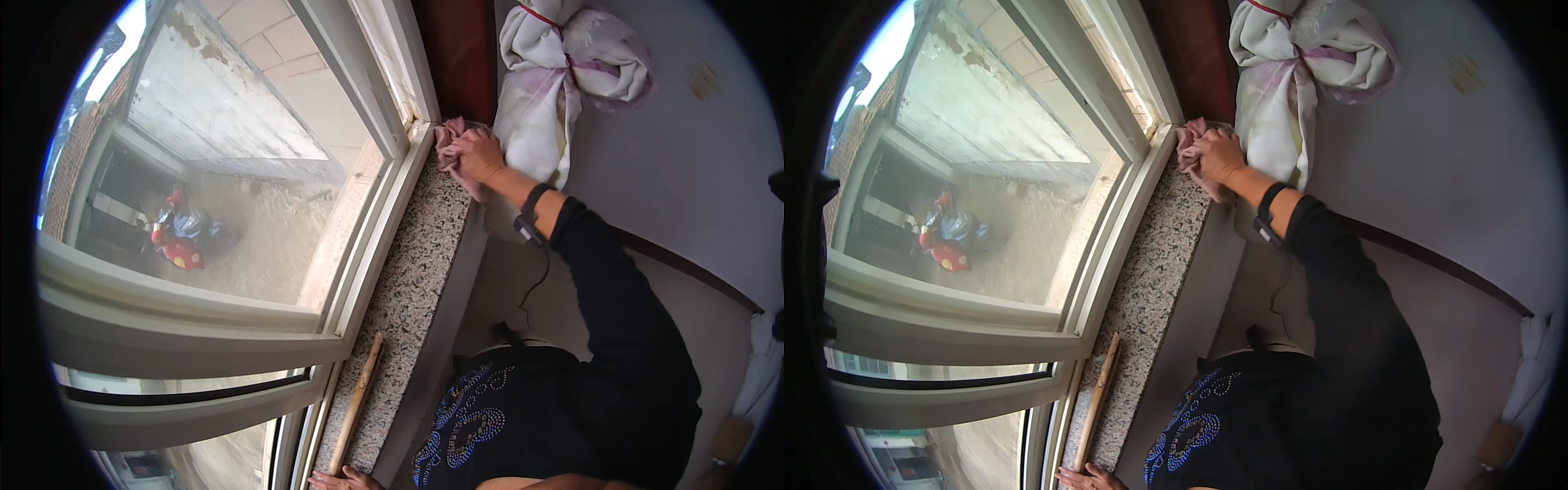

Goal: The person wipes the window frame and sill with a cloth, then wipes a wall-mounted radiator. Afterwards, the person lifts and rearranges several large white bundles on the floor.

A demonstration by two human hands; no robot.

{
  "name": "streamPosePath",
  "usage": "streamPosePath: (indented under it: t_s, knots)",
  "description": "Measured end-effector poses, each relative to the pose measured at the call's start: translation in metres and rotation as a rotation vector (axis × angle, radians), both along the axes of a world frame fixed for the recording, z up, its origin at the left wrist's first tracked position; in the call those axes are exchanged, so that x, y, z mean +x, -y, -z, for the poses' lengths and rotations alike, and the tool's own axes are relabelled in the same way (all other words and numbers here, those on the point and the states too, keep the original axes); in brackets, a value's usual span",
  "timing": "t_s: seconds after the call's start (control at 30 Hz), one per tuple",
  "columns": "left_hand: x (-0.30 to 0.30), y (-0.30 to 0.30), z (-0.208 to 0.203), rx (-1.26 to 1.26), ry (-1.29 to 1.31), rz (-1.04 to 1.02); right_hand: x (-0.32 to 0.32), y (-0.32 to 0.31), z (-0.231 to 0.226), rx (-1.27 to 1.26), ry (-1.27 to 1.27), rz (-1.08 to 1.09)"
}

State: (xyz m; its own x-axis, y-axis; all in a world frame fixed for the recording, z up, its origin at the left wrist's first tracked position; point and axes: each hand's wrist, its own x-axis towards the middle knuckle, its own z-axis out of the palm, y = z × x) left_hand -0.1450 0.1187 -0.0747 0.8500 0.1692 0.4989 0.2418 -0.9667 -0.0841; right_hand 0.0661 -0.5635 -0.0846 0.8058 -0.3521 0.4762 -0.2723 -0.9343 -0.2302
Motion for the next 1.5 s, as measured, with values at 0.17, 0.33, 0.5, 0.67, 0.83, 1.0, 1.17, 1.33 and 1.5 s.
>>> streamPosePath:
  t_s: [0.17, 0.33, 0.5, 0.67, 0.83, 1.0, 1.17, 1.33, 1.5]
  knots:
    - [0.002, 0.009, -0.005, 0.032, 0.098, 0.027, 0.015, 0.066, -0.126, -0.589, 0.588, -0.141]
    - [0.003, 0.006, -0.005, 0.087, 0.176, 0.133, 0.031, 0.096, -0.128, -1.099, 0.239, -0.203]
    - [0.0, -0.001, -0.003, 0.045, 0.135, 0.141, -0.009, 0.088, -0.021, -0.833, 0.14, -0.443]
    - [-0.003, -0.008, 0.001, 0.067, 0.065, 0.045, 0.008, 0.117, -0.045, -0.807, -0.287, -0.553]
    - [-0.004, -0.006, 0.007, 0.039, 0.084, -0.007, 0.023, 0.113, -0.176, -0.969, 0.398, -0.339]
    - [-0.004, 0.004, 0.001, 0.128, 0.083, -0.021, 0.031, 0.111, -0.291, -0.653, 0.785, -0.194]
    - [-0.001, 0.011, -0.006, 0.076, 0.109, -0.035, 0.028, 0.112, -0.276, -0.357, 1.112, -0.119]
    - [0.001, 0.013, -0.006, 0.056, 0.102, 0.011, 0.037, 0.111, -0.175, -0.215, 0.964, -0.163]
    - [0.016, 0.005, -0.011, 0.092, 0.251, 0.295, 0.013, 0.105, -0.005, 0.158, 0.537, -0.033]
